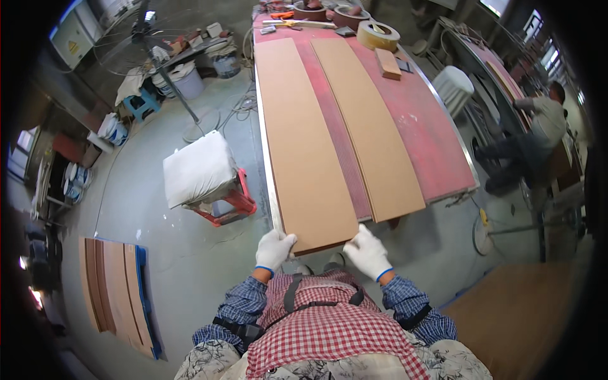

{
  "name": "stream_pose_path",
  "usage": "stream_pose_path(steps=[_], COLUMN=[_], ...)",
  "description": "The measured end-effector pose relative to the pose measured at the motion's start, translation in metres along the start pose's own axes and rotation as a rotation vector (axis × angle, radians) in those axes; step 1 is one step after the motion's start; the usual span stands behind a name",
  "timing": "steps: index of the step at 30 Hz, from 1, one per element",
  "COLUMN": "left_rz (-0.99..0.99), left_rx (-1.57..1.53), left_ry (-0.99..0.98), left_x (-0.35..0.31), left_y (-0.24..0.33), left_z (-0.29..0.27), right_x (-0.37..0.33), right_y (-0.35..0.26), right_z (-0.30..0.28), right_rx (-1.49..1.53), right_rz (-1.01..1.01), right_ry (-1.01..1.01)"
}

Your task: Inspecting and stacking wooden boards at a workbench.

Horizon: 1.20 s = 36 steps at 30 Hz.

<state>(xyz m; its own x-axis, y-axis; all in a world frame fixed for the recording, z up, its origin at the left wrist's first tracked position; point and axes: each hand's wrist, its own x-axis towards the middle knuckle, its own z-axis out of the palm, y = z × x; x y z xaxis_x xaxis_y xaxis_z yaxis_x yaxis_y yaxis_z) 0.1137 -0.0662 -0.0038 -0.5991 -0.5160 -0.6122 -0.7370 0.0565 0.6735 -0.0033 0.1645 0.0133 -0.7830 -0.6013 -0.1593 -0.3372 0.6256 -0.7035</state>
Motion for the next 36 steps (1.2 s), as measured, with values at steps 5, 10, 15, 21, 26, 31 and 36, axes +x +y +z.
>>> stream_pose_path(steps=[5, 10, 15, 21, 26, 31, 36], left_rz=[0.145, 0.204, 0.289, 0.168, 0.130, 0.245, 0.155], left_rx=[-0.482, -0.570, -0.559, -0.200, -0.034, 0.361, 0.398], left_ry=[-0.199, -0.356, -0.351, -0.224, -0.120, 0.096, 0.338], left_x=[-0.043, -0.076, -0.064, -0.013, 0.016, 0.016, 0.002], left_y=[0.064, 0.114, 0.092, 0.009, -0.028, -0.030, -0.028], left_z=[-0.053, -0.089, -0.079, -0.018, 0.008, 0.017, 0.033], right_x=[-0.020, -0.035, -0.053, -0.058, -0.052, -0.029, 0.031], right_y=[0.003, 0.010, 0.029, 0.056, 0.065, 0.080, 0.124], right_z=[-0.041, -0.069, -0.054, -0.028, -0.019, -0.051, -0.096], right_rx=[0.896, 1.058, 1.126, 1.394, 1.205, 0.892, 0.487], right_rz=[0.131, 0.018, 0.063, 0.148, 0.397, 0.370, 0.386], right_ry=[0.344, 0.534, 0.490, 0.378, 0.337, 0.304, 0.204])
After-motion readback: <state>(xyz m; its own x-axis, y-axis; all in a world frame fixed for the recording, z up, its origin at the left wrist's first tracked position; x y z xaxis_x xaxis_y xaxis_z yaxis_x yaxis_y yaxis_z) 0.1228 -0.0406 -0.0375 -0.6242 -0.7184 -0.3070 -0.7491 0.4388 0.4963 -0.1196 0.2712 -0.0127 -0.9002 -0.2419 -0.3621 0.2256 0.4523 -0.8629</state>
